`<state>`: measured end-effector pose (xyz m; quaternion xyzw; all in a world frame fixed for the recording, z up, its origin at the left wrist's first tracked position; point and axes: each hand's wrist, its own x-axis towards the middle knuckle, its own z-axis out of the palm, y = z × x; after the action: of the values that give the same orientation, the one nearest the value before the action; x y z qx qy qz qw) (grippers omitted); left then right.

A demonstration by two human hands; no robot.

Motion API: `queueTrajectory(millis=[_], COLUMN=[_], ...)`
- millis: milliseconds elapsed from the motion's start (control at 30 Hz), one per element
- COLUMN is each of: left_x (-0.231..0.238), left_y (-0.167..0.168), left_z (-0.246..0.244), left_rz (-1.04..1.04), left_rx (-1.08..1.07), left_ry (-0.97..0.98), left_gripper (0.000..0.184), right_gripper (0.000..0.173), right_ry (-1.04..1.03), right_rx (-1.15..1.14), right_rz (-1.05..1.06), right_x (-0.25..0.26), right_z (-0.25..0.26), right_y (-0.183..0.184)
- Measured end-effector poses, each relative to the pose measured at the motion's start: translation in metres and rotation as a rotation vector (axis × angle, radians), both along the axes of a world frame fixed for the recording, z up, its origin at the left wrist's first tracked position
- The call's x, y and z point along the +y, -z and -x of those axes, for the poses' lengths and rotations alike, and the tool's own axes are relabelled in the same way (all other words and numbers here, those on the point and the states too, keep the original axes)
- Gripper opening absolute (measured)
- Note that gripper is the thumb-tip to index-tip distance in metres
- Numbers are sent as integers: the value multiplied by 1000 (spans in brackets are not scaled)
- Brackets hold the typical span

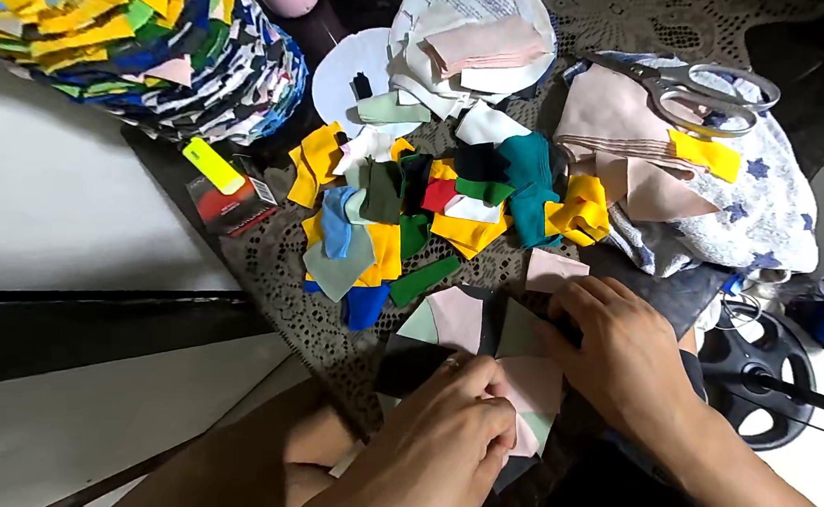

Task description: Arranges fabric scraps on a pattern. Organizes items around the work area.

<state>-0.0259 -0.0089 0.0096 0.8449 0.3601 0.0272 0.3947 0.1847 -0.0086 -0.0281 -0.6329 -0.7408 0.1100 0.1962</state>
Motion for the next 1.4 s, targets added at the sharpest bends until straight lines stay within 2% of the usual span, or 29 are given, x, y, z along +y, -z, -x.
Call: queueTrajectory(millis=[700, 800, 867, 1000, 1133, 1200, 1300, 1400], left_x=[0, -1, -2, -3, -5, -5, -5, -8], left_y=[2, 0, -8, -19, -20, -16, -8, -3], left_z=[3, 0, -2, -6, -8, -8, -8, -10], left_rz=[-51, -139, -160, -177, -107, -86, -89, -75], left_rx=[-16, -62, -82, -157, -260, -291, -280, -177], left_ry=[16, 35, 67, 133, 114, 90, 12, -178], left_gripper=[5, 9, 16, 21, 18, 17, 16, 12], right_gripper=[16, 19, 23, 34, 41, 34, 11, 14], right_ry=[-8, -21, -64, -176, -264, -216, -74, 32], right_rx=[15, 162, 391, 883, 1132, 1199, 1181, 952], right_rz=[24, 35, 67, 385, 681, 742, 688, 483], right_x=[2, -5, -18, -48, -70, -77, -83, -82], right_z=[-3, -11, -19, -36, -45, -40, -29, -19], right_y=[-1, -3, -5, -18, -19, -18, -11, -8])
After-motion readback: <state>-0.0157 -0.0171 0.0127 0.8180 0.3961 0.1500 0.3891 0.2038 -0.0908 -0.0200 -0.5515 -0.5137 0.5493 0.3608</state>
